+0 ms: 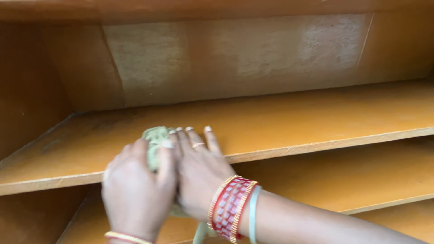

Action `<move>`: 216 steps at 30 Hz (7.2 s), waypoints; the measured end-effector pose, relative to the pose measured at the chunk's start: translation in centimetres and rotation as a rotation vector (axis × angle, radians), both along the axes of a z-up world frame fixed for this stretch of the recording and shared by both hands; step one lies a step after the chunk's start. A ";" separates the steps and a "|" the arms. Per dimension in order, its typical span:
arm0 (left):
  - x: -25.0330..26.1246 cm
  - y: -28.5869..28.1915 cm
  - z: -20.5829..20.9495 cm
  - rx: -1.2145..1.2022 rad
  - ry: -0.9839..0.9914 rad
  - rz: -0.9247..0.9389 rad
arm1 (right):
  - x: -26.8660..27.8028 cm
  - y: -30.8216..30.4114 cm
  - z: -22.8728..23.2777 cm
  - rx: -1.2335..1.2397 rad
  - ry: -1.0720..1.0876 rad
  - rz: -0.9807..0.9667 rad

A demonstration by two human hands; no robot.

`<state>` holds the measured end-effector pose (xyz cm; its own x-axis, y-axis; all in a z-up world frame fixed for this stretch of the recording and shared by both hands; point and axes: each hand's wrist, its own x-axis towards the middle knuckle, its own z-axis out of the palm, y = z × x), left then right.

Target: The person cleans the shelves of a wooden cabinet by wiping the surfaces with a cloth, moving a broom aside to reach the back.

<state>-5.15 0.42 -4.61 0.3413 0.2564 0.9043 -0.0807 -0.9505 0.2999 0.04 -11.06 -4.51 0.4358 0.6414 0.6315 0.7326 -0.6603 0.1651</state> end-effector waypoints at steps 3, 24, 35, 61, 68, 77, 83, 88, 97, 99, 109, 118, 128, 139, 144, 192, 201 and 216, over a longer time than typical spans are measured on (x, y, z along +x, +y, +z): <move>0.4 -0.4 0.6 0.058 -0.025 -0.028 | -0.9 -0.8 0.7 -0.022 -0.041 -0.005; 2.7 13.3 6.2 -0.183 0.692 0.391 | 2.2 11.3 4.4 -0.130 0.499 0.087; 2.3 17.8 4.4 -0.201 0.673 0.159 | -0.8 15.9 4.4 -0.196 0.419 0.014; -1.9 21.0 2.1 -0.179 0.258 0.457 | -3.0 22.1 3.5 -0.109 0.278 0.097; -1.5 20.6 0.8 -0.201 0.075 0.296 | -2.7 21.5 3.9 -0.094 0.325 0.139; -0.9 17.3 -0.4 -0.133 -0.085 0.252 | -2.0 18.5 2.7 -0.104 0.192 0.079; 0.3 12.8 1.2 -0.084 0.042 0.369 | -0.8 13.6 3.3 -0.129 0.259 0.070; 3.0 10.1 3.9 -0.070 0.286 0.377 | 1.6 9.0 5.2 -0.223 0.327 0.042; 12.1 6.5 8.1 0.138 0.898 0.005 | 10.2 0.4 6.1 -0.323 0.584 -0.037; 13.6 6.1 8.0 0.066 0.939 -0.125 | 10.7 -1.2 6.2 -0.239 0.737 -0.194; 21.8 0.7 6.3 -0.040 0.949 -0.294 | 12.7 -3.8 5.2 -0.156 0.740 -0.235; 27.3 -11.1 6.1 -0.003 0.958 -0.485 | 16.2 -14.7 4.9 -0.095 0.742 -0.406; 28.4 -25.9 6.2 0.253 0.924 -0.641 | 16.9 -29.3 5.0 -0.029 0.733 -0.655; 28.0 -26.8 5.9 0.336 0.975 -0.711 | 15.2 -30.6 4.7 0.104 0.705 -0.641; 28.3 -27.0 5.4 0.127 0.978 -0.777 | 15.9 -30.9 4.0 0.128 0.674 -0.629; 27.3 -27.8 6.7 0.480 1.049 -0.682 | 16.8 -32.1 5.1 0.246 0.784 -0.735; 32.2 -25.8 4.0 0.334 1.081 -0.389 | 16.0 -32.6 5.1 0.153 0.749 -0.877; 34.9 -25.4 3.9 0.424 1.062 -0.458 | 16.5 -32.8 4.4 0.149 0.665 -0.775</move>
